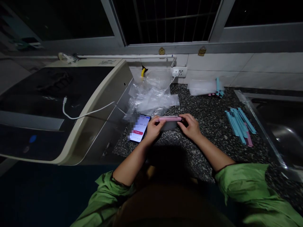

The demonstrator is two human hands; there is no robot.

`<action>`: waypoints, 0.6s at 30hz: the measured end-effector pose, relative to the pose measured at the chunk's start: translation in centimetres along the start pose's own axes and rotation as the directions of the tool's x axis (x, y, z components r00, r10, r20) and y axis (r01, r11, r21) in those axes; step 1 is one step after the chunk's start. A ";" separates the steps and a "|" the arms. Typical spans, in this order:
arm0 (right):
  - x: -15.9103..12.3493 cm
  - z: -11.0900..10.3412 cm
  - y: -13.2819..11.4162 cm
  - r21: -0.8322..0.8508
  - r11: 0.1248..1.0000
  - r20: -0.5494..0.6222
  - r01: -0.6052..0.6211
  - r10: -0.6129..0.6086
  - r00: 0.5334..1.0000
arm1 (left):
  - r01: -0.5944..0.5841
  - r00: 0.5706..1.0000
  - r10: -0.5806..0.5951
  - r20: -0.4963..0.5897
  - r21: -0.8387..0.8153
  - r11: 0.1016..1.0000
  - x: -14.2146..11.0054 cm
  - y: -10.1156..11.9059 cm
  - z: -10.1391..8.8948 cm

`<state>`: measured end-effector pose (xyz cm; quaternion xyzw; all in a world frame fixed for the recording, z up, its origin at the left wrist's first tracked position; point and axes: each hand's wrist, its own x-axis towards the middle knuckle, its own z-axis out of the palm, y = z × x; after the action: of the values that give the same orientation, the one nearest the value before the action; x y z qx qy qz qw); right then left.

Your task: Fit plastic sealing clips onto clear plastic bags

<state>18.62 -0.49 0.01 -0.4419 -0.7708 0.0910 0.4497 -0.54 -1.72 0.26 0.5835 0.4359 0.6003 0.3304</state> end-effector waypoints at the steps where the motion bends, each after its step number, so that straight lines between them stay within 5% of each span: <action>1: 0.1 -0.2 -0.1 -0.057 0.997 0.005 0.061 -0.061 0.998 | -0.002 1.000 0.002 0.008 -0.008 1.000 0.0 0.0 0.0; 8: 0.3 -1.1 -0.7 -0.306 0.933 0.080 0.190 -0.173 0.982 | 0.046 0.998 -0.045 0.049 -0.012 0.999 0.0 -0.4 0.2; 18: 0.8 -1.2 -0.2 -0.404 0.885 -0.005 0.232 -0.256 0.967 | 0.136 0.977 -0.140 0.161 0.036 0.990 0.0 -0.8 0.5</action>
<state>19.24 -0.29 1.28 -0.4267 -0.8089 -0.1387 0.3799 -0.14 -1.39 -0.47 0.6033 0.4540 0.5207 0.3986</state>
